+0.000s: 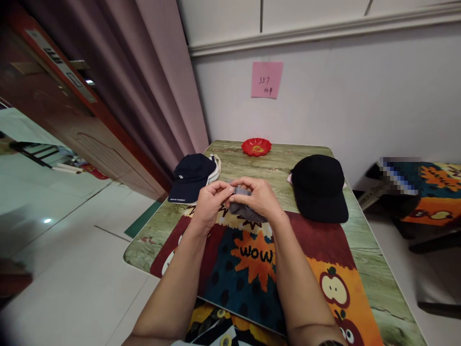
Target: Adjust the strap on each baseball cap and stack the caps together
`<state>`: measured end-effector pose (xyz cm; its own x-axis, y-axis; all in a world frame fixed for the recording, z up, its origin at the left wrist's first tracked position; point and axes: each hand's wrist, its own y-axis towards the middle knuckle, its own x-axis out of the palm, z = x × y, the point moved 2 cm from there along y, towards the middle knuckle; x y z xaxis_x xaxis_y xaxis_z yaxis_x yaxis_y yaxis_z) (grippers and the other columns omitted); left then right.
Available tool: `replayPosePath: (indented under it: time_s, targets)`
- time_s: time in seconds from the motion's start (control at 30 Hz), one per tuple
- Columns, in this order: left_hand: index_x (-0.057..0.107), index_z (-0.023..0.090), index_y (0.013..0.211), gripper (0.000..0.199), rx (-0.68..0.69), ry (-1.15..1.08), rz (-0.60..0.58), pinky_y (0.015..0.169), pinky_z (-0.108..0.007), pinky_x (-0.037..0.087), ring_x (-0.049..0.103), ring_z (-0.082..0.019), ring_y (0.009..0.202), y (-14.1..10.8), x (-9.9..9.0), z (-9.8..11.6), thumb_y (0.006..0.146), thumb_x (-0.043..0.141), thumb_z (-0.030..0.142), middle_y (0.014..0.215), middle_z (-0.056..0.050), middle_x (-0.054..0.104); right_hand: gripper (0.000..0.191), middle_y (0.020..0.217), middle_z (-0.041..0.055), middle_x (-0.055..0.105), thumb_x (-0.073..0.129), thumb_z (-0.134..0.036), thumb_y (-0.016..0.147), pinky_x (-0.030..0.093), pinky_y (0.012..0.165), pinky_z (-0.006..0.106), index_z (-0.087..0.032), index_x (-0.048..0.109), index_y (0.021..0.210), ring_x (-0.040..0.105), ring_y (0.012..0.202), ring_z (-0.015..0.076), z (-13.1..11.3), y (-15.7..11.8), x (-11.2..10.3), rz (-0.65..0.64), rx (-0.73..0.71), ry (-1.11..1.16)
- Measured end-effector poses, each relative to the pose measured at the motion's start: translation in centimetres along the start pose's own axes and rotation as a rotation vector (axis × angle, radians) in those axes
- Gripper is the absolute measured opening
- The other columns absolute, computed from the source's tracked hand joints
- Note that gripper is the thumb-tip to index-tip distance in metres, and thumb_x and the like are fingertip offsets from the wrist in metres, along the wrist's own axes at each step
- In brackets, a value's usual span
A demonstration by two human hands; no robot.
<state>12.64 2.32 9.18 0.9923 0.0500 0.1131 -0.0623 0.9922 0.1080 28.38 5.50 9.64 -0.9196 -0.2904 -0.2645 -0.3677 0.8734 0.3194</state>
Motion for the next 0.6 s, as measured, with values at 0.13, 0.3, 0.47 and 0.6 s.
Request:
replayPosePath:
  time_s: [0.13, 0.3, 0.47, 0.6]
  targets:
    - [0.066, 0.014, 0.071, 0.023, -0.008, -0.035, 0.093, 0.042, -0.017, 0.030, 0.044, -0.003, 0.044, -0.03, -0.32, 0.30, 0.069, 0.078, 0.034, 0.068, -0.001, 0.066, 0.020, 0.074, 0.0001, 0.070, 0.080, -0.036, 0.074, 0.042, 0.063, 0.025, -0.021, 0.077, 0.088, 0.057, 0.065, 0.0143, 0.04, -0.03, -0.16, 0.050, -0.043, -0.124]
    - [0.065, 0.015, 0.075, 0.016, -0.045, -0.052, 0.164, 0.037, -0.017, 0.025, 0.044, -0.004, 0.040, 0.16, -0.91, 0.26, 0.070, 0.070, 0.029, 0.062, 0.000, 0.064, 0.020, 0.070, -0.0019, 0.066, 0.077, -0.033, 0.076, 0.039, 0.058, 0.023, -0.020, 0.073, 0.090, 0.052, 0.061, 0.0122, 0.37, -0.19, -0.56, 0.001, 0.026, -0.073]
    - [0.057, 0.017, 0.072, 0.016, -0.096, -0.056, 0.107, 0.034, -0.017, 0.030, 0.052, -0.007, 0.041, 0.17, -0.54, 0.31, 0.068, 0.067, 0.030, 0.064, -0.002, 0.066, 0.027, 0.090, 0.0002, 0.072, 0.065, -0.024, 0.083, 0.046, 0.073, 0.026, -0.024, 0.075, 0.108, 0.062, 0.079, 0.0150, -0.09, -0.17, -0.44, -0.090, -0.023, -0.012]
    - [0.053, 0.017, 0.072, 0.020, -0.109, -0.101, 0.091, 0.034, -0.016, 0.034, 0.057, -0.008, 0.046, 0.13, -0.21, 0.69, 0.067, 0.068, 0.031, 0.072, -0.003, 0.067, 0.027, 0.099, 0.0034, 0.074, 0.068, -0.036, 0.085, 0.048, 0.074, 0.027, -0.021, 0.075, 0.106, 0.064, 0.082, 0.0168, -0.22, -0.27, -0.25, -0.127, 0.052, 0.138]
